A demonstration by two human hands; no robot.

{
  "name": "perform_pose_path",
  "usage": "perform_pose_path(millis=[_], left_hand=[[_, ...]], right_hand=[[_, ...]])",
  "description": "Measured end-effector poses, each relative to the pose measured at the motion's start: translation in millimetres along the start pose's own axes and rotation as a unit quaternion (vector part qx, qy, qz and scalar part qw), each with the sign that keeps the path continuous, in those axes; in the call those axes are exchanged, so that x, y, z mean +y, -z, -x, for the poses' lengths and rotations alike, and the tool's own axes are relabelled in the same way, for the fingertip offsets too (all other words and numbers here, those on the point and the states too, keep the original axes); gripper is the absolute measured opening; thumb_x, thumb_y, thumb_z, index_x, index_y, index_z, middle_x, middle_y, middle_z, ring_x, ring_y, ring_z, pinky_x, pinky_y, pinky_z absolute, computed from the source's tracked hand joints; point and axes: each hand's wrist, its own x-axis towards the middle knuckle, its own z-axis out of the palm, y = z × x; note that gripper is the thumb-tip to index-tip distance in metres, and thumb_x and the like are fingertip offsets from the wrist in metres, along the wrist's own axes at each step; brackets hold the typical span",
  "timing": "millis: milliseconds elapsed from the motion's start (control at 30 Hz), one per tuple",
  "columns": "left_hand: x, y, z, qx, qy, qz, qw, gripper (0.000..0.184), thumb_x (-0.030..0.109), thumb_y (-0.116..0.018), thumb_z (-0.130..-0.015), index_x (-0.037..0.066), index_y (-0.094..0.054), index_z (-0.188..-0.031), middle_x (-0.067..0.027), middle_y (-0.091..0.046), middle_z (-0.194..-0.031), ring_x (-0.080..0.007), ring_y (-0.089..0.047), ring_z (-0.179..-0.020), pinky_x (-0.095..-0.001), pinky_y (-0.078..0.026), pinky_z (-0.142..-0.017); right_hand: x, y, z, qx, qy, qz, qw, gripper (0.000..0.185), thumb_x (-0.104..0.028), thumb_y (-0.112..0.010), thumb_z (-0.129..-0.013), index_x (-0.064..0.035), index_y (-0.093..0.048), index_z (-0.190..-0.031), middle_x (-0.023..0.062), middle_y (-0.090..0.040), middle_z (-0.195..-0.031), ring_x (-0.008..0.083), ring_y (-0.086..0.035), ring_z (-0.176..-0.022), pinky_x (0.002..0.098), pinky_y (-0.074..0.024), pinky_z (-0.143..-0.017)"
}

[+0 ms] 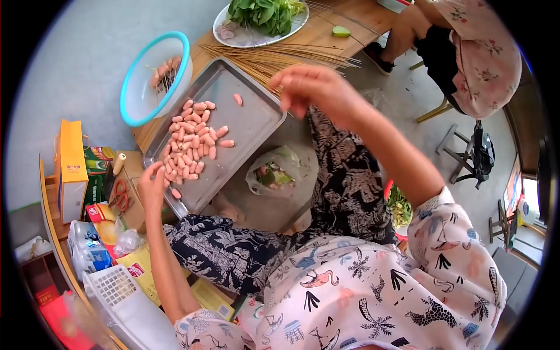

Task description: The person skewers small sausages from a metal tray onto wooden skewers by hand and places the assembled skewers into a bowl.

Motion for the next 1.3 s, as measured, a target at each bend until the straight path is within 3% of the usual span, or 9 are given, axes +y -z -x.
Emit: perform_pose_path(millis=[33, 100, 267, 333, 567, 767, 1100, 1167, 1300], left_hand=[[1.2, -0.4, 10.5, 0.001, -0.001, 0.004, 1.000, 0.026, 0.018, -0.062, -0.084, -0.001, -0.065, -0.102, -0.0084, -0.066, -0.087, -0.0131, -0.060, -0.075, -0.0262, -0.048, -0.063], [7.5, -6.2, 29.7, 0.007, 0.046, 0.059, 0.997, 0.024, 0.015, -0.059, -0.087, 0.000, -0.064, -0.105, -0.0012, -0.061, -0.076, -0.0050, -0.051, -0.054, -0.0194, -0.041, -0.048], [-15.0, -28.4, 43.3, -0.013, 0.047, 0.079, 0.996, 0.021, 0.013, -0.059, -0.087, 0.000, -0.064, -0.103, -0.0014, -0.059, -0.070, -0.0052, -0.052, -0.052, -0.0199, -0.040, -0.047], [-2.8, -30.4, 42.8, 0.000, 0.058, 0.109, 0.992, 0.020, 0.012, -0.059, -0.088, -0.001, -0.064, -0.102, -0.0019, -0.059, -0.069, -0.0056, -0.052, -0.051, -0.0208, -0.040, -0.045], [-0.2, -39.8, 39.8, 0.007, 0.049, 0.065, 0.997, 0.021, 0.014, -0.058, -0.088, -0.001, -0.063, -0.102, -0.0025, -0.059, -0.070, -0.0054, -0.050, -0.050, -0.0201, -0.040, -0.043], [5.5, -43.4, 37.2, 0.000, 0.053, 0.027, 0.998, 0.022, 0.016, -0.059, -0.087, 0.003, -0.065, -0.103, -0.0016, -0.060, -0.074, -0.0054, -0.050, -0.051, -0.0191, -0.040, -0.045], [26.4, -47.7, 40.2, -0.010, 0.001, -0.001, 1.000, 0.022, 0.018, -0.062, -0.084, 0.004, -0.066, -0.100, -0.0019, -0.063, -0.072, -0.0075, -0.052, -0.052, -0.0216, -0.043, -0.048], [24.3, -48.3, 39.7, -0.002, -0.025, -0.016, 1.000, 0.022, 0.018, -0.062, -0.084, 0.004, -0.067, -0.100, -0.0025, -0.063, -0.072, -0.0079, -0.054, -0.053, -0.0220, -0.043, -0.048], [15.4, -49.0, 37.9, 0.004, -0.044, -0.026, 0.999, 0.021, 0.017, -0.062, -0.083, 0.003, -0.067, -0.100, -0.0044, -0.065, -0.074, -0.0090, -0.056, -0.055, -0.0233, -0.046, -0.049]], right_hand=[[-0.8, 15.9, -5.1, 0.041, 0.029, 0.047, 0.998, 0.023, -0.020, -0.050, -0.094, -0.0033, -0.061, -0.106, 0.0013, -0.062, -0.072, 0.0063, -0.050, -0.057, 0.0198, -0.0430, -0.057], [10.9, 52.7, -19.4, 0.104, 0.067, 0.132, 0.984, 0.023, -0.019, -0.050, -0.093, -0.0021, -0.063, -0.101, 0.0019, -0.062, -0.070, 0.0068, -0.051, -0.055, 0.0210, -0.0438, -0.055], [86.3, 114.4, -50.2, 0.143, -0.010, 0.413, 0.899, 0.019, -0.020, -0.056, -0.084, -0.0059, -0.066, -0.092, 0.0045, -0.065, -0.067, 0.0132, -0.061, -0.060, 0.0277, -0.0488, -0.059], [121.2, 124.1, -60.7, 0.151, -0.004, 0.520, 0.841, 0.019, -0.027, -0.057, -0.079, -0.0127, -0.067, -0.087, 0.0075, -0.067, -0.073, 0.0271, -0.064, -0.074, 0.0398, -0.0497, -0.069], [142.4, 121.3, -73.8, 0.215, -0.001, 0.660, 0.720, 0.023, -0.026, -0.057, -0.080, -0.0042, -0.059, -0.088, 0.0194, -0.065, -0.081, 0.0348, -0.063, -0.081, 0.0452, -0.0484, -0.069], [140.1, 131.9, -81.7, 0.164, -0.056, 0.690, 0.703, 0.022, -0.024, -0.059, -0.079, -0.0045, -0.061, -0.090, 0.0187, -0.065, -0.084, 0.0343, -0.064, -0.082, 0.0452, -0.0494, -0.069], [132.6, 131.3, -82.8, 0.121, -0.023, 0.709, 0.694, 0.019, -0.020, -0.056, -0.077, -0.0056, -0.065, -0.085, 0.0199, -0.065, -0.086, 0.0356, -0.064, -0.082, 0.0460, -0.0495, -0.072], [123.6, 129.4, -81.3, 0.097, -0.042, 0.641, 0.761, 0.023, -0.024, -0.058, -0.074, -0.0057, -0.066, -0.085, 0.0203, -0.065, -0.085, 0.0361, -0.063, -0.080, 0.0466, -0.0491, -0.072], [98.7, 122.4, -74.3, 0.086, -0.065, 0.614, 0.782, 0.024, -0.027, -0.061, -0.073, -0.0066, -0.066, -0.083, 0.0154, -0.066, -0.081, 0.0267, -0.065, -0.075, 0.0379, -0.0503, -0.069]])
